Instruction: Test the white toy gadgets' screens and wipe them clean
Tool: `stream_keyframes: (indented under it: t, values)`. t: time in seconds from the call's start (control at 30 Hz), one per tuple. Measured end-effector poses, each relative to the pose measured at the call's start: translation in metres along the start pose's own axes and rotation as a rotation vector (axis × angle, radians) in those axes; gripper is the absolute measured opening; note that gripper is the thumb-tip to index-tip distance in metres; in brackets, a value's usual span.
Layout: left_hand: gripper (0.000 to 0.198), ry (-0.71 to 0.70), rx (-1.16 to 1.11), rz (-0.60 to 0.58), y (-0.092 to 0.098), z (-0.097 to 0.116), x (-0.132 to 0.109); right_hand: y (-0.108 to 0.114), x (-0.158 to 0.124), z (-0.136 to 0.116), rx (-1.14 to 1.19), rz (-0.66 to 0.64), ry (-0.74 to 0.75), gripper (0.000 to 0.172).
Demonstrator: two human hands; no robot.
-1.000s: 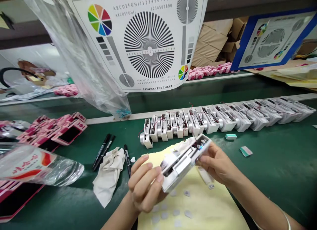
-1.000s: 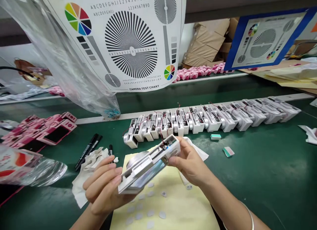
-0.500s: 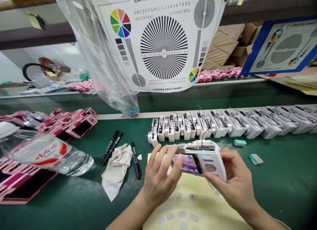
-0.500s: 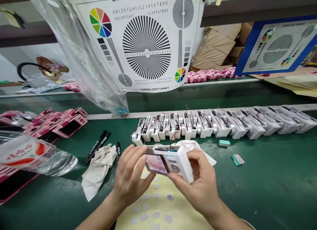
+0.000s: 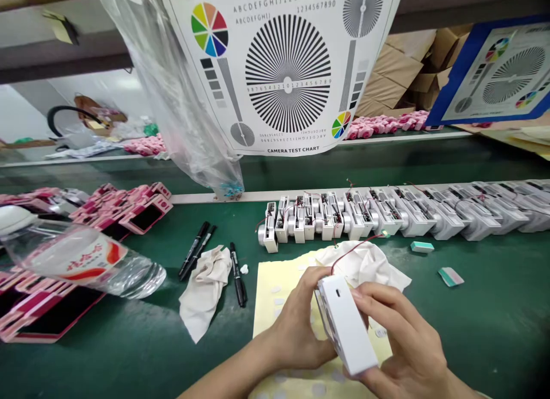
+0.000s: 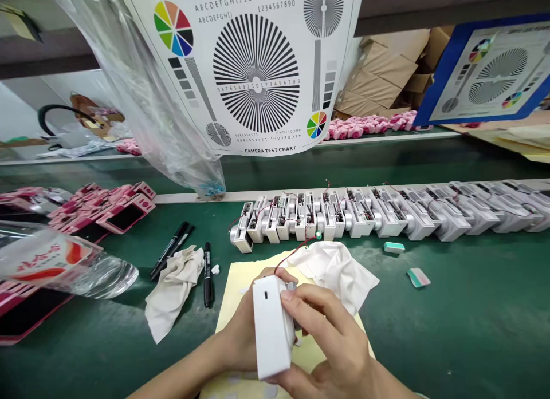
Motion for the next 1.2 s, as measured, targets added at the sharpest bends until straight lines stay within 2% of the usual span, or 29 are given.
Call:
stream_keyframes:
  t: [0.07,0.13,0.23,0.33,0.47,0.63,0.8,0.97,1.2]
  values:
    - [0.075,0.086,-0.138,-0.038,0.001,0.001,0.001,0.000,0.000,0.002,0.025,0.003,-0.058,0.052]
    - [0.078,0.147,-0.283,-0.082,0.002,0.003,0.003,0.001,-0.001,0.005,0.102,-0.016,-0.212,0.053]
    - [0.077,0.187,-0.403,-0.141,0.005,0.007,0.008,0.002,0.000,0.012,0.263,-0.096,-0.472,0.044]
    - [0.072,0.221,-0.404,-0.146,0.008,0.007,0.010,0.002,0.003,0.018,0.411,-0.129,-0.647,0.035]
    - [0.068,0.273,-0.248,-0.160,0.011,0.002,0.010,0.000,0.006,0.029,0.546,-0.095,-0.803,0.033]
    - [0.072,0.288,-0.132,-0.201,0.015,-0.003,0.012,-0.002,0.009,0.041,0.650,-0.159,-0.842,0.033]
    - [0.061,0.326,-0.184,-0.261,0.017,-0.003,0.013,-0.003,0.010,0.045,0.663,-0.191,-0.897,0.033]
    - [0.059,0.359,-0.184,-0.296,0.018,-0.004,0.012,-0.003,0.011,0.044,0.631,-0.215,-0.905,0.030]
    - [0.053,0.317,-0.095,-0.276,0.016,-0.002,0.013,-0.007,0.009,0.043,0.608,-0.154,-0.858,0.028]
Point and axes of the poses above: each hand's wrist, its own x-axis towards the middle knuckle, its own y-axis out of the back of the hand, z = x × y, the point moved 1 cm from there along x, towards the middle knuckle, and after that the axes turned 9 degrees about -y, right-handed, at the moved point
